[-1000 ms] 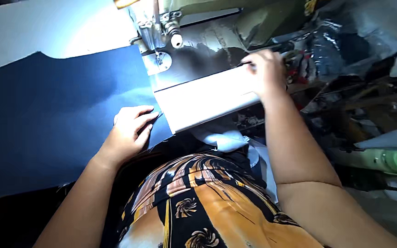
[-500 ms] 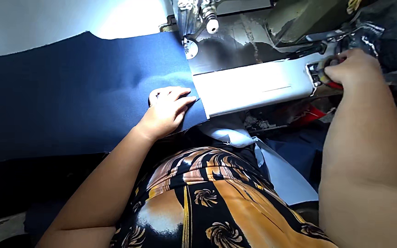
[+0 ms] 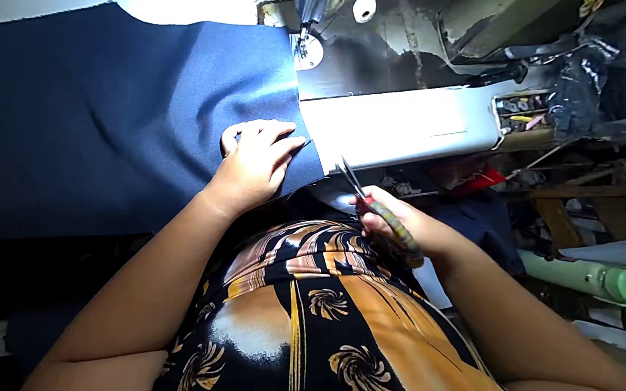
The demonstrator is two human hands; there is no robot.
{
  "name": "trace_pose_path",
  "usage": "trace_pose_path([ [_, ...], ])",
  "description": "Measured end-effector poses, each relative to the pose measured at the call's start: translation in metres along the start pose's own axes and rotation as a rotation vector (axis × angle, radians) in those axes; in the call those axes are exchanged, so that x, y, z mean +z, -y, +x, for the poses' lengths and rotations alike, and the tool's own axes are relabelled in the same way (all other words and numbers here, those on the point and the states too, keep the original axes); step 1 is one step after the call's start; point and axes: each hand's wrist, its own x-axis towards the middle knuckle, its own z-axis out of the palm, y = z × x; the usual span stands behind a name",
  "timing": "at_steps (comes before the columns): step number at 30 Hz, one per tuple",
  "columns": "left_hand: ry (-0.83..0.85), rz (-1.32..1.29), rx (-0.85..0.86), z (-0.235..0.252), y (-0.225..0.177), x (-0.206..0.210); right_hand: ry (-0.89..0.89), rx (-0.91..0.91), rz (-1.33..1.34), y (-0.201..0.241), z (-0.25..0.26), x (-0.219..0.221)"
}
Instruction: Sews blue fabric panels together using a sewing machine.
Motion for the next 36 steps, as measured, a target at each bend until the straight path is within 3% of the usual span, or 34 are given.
trace_pose_path([
  [4,-0.012,0.002,0.008,-0.003,0.001,0.002,-0.045,-0.127,-0.021,0.007,0.036,0.008],
  [14,-0.002,-0.015,0.003,-0.005,0.001,0.001,-0.157,-0.016,-0.091,0.031,0.048,0.021],
  [19,-0.001,-0.018,0.015,-0.005,0.003,0.0,-0.258,-0.038,0.016,0.03,0.047,0.028],
  [22,-0.003,-0.019,0.028,-0.006,0.004,-0.001,-0.149,-0.031,0.104,0.017,0.047,0.022],
  [26,0.03,-0.039,0.066,-0.008,0.009,-0.004,-0.044,0.016,0.304,0.033,0.043,0.019],
  [29,0.055,0.053,0.09,-0.009,0.025,-0.019,-0.251,-0.078,0.52,0.031,0.043,0.012],
  [33,0.133,0.267,-0.082,-0.022,0.082,-0.055,-0.518,-0.192,0.717,0.001,0.007,-0.071],
  [34,0.156,0.297,-0.128,-0.026,0.095,-0.063,-0.67,-0.142,0.567,-0.005,-0.01,-0.098],
  [36,0.189,0.328,-0.175,-0.027,0.108,-0.069,-0.992,0.127,-0.021,-0.019,-0.042,-0.146],
])
